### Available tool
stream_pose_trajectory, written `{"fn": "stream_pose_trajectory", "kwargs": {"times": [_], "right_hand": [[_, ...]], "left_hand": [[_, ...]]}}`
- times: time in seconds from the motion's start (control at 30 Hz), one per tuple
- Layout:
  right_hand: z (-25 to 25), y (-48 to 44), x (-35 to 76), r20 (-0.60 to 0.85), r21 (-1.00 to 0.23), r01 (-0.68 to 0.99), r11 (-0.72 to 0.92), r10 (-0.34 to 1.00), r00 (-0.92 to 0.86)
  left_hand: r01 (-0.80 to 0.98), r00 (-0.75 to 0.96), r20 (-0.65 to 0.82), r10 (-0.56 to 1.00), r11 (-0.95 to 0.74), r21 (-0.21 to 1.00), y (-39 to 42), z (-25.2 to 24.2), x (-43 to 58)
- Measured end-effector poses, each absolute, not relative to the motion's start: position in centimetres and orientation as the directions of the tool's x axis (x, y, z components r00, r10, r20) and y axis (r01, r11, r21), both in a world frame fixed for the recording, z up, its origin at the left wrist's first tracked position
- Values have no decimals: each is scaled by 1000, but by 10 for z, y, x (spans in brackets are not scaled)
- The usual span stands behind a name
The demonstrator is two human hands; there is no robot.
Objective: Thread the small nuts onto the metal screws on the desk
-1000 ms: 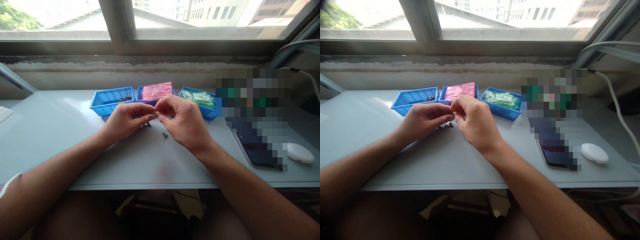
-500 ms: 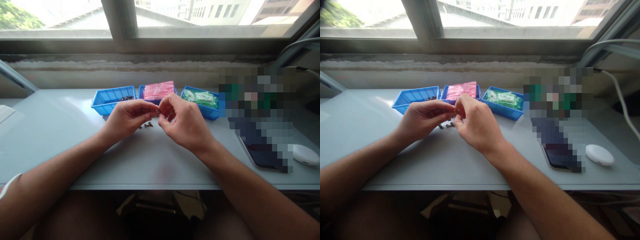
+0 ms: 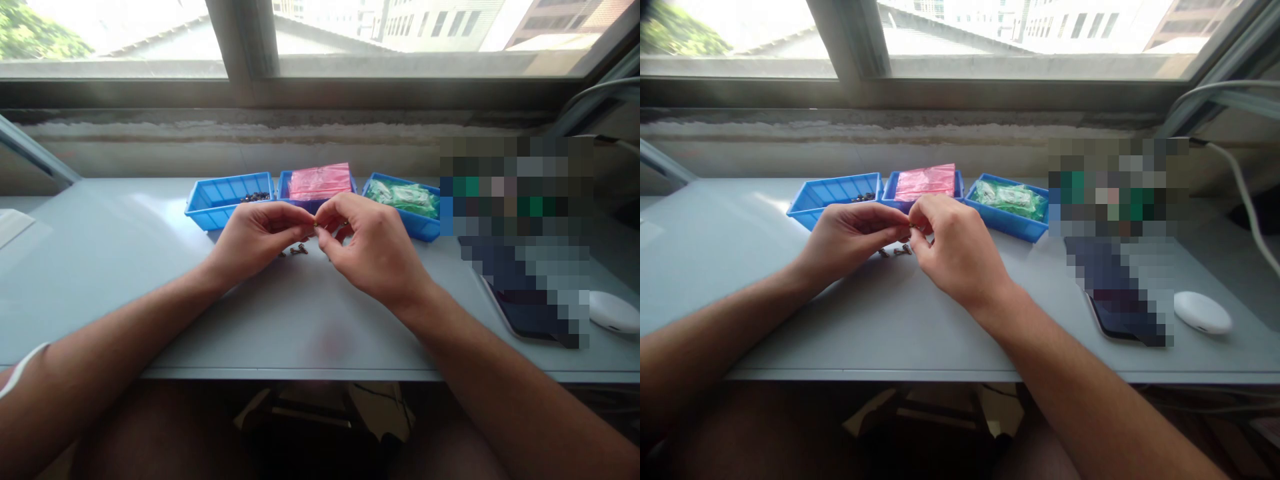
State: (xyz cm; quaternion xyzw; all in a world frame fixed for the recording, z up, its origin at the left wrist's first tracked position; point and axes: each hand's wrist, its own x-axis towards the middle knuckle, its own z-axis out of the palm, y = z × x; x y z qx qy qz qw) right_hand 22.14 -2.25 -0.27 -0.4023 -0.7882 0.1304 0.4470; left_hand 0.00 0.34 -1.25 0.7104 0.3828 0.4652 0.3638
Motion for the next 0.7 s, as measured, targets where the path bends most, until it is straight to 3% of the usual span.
{"fn": "stream_pose_trajectory", "kwargs": {"times": [0.37,0.7], "right_hand": [[-6,-20,221,582,-516,576,634,753,-307],[-9,-28,221,606,-538,532,654,738,-296]], "left_hand": [[123,340,439,831,-502,856,3,-15,2],[223,412,619,668,-733,643,3,-19,3]]}}
